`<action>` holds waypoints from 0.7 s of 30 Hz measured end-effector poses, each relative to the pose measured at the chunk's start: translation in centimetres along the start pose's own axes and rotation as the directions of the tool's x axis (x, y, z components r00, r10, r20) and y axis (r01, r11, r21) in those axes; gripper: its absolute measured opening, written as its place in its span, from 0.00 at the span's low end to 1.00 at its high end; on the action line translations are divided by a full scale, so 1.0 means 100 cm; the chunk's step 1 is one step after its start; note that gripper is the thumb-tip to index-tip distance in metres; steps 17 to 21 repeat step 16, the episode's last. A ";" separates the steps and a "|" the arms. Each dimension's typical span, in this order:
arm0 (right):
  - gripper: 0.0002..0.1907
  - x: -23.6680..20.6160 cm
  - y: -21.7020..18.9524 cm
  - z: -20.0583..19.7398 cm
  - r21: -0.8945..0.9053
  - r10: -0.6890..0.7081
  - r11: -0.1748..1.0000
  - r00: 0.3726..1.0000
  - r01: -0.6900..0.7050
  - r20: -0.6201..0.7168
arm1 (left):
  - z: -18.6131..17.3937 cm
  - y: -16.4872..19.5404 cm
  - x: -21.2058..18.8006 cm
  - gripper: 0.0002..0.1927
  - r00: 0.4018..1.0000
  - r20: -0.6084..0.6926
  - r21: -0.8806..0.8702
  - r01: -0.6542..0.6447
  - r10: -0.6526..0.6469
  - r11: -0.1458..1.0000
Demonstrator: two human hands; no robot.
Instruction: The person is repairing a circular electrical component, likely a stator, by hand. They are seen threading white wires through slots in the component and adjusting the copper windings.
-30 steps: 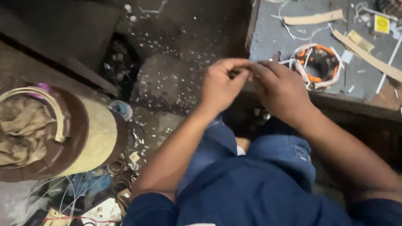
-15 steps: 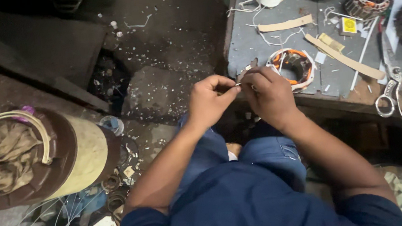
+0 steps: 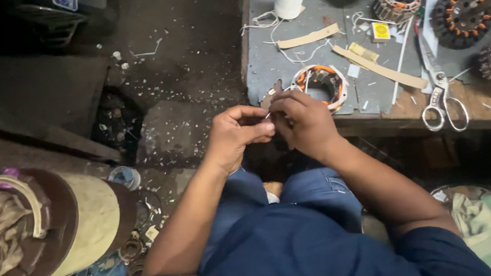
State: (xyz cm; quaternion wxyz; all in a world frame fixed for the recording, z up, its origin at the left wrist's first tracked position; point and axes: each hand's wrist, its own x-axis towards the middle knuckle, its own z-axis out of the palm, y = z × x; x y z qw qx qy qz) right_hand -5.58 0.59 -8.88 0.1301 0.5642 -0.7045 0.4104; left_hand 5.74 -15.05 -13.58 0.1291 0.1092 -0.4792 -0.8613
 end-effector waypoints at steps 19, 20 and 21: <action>0.13 -0.007 0.001 -0.022 -0.062 -0.097 0.994 0.988 0.090 -0.123 | 0.022 -0.014 -0.005 0.14 0.946 -0.080 0.370 -0.264 0.314 0.891; 0.13 -0.007 0.001 -0.022 -0.062 -0.097 0.994 0.988 0.090 -0.123 | 0.022 -0.014 -0.005 0.14 0.946 -0.080 0.370 -0.264 0.314 0.891; 0.13 -0.007 0.001 -0.022 -0.062 -0.097 0.994 0.988 0.090 -0.123 | 0.022 -0.014 -0.005 0.14 0.946 -0.080 0.370 -0.264 0.314 0.891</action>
